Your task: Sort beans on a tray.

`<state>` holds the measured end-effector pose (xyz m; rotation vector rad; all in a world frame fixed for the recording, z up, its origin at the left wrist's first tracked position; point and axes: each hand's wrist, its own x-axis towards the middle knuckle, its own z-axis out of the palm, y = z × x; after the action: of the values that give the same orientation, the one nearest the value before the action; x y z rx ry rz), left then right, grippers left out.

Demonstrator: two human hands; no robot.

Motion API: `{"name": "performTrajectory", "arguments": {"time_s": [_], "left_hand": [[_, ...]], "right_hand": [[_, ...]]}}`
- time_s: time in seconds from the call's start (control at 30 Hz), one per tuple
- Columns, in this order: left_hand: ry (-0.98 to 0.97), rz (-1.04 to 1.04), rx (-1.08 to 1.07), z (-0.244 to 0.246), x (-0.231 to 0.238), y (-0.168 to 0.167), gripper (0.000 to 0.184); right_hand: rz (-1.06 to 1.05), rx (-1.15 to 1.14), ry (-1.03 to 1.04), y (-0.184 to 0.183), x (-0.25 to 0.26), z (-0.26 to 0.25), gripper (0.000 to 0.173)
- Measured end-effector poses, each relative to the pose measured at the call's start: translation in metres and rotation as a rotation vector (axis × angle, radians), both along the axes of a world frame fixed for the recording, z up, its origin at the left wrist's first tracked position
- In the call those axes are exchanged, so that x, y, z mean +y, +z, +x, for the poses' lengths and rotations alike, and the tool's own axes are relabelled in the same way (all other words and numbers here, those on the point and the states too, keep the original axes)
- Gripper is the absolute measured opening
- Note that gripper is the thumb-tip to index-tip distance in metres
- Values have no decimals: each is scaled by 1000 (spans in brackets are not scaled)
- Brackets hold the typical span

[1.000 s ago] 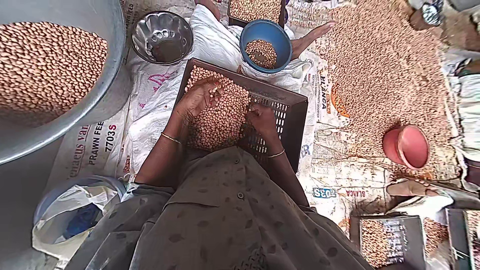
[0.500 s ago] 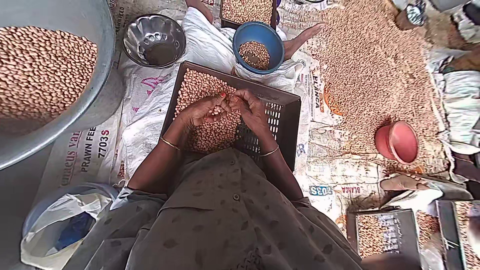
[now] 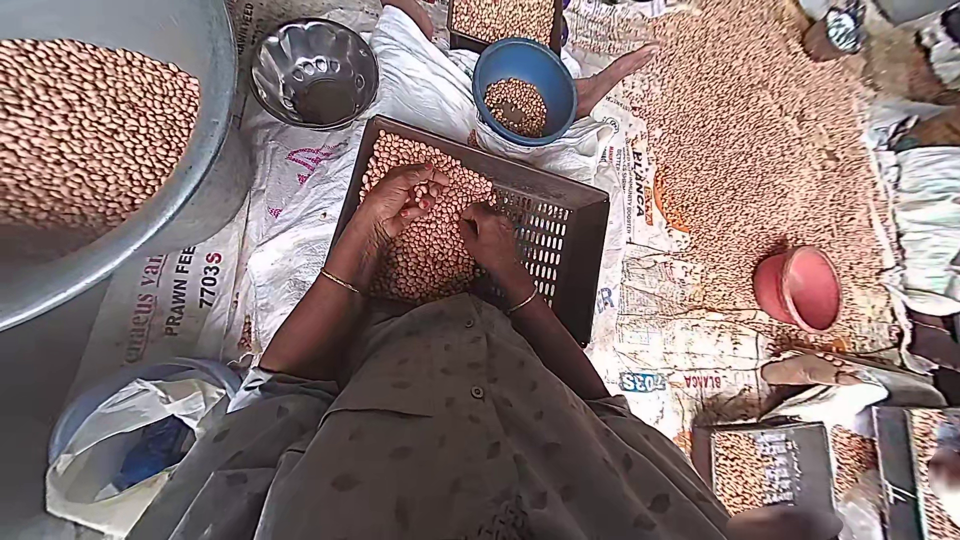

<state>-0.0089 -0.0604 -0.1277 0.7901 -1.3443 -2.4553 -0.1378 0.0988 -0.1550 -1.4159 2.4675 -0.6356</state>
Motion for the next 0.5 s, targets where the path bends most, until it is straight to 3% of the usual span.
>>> {"name": "performTrajectory", "arguments": {"time_s": [0.07,0.13,0.23,0.3,0.4,0.5], "left_hand": [[-78,-116,-105,0,2,3,49],[-193,-206,-148,-1,5,3,58],[-262,-190,-167,0,8,3,58],[-210,-94,-75,1,4,1,52],[-48,82,68,5,-6,-2,38],[27,107,172,11,-15,-4,40]], "right_hand": [[-169,-105,-44,1,2,-7,21],[-422,-368,-43,10,3,-9,17],[-601,-634,64,23,3,7,25],[-567,-595,81,24,6,16,16],[-342,-598,245,31,26,34,8],[-232,-343,472,13,18,47,15]]}}
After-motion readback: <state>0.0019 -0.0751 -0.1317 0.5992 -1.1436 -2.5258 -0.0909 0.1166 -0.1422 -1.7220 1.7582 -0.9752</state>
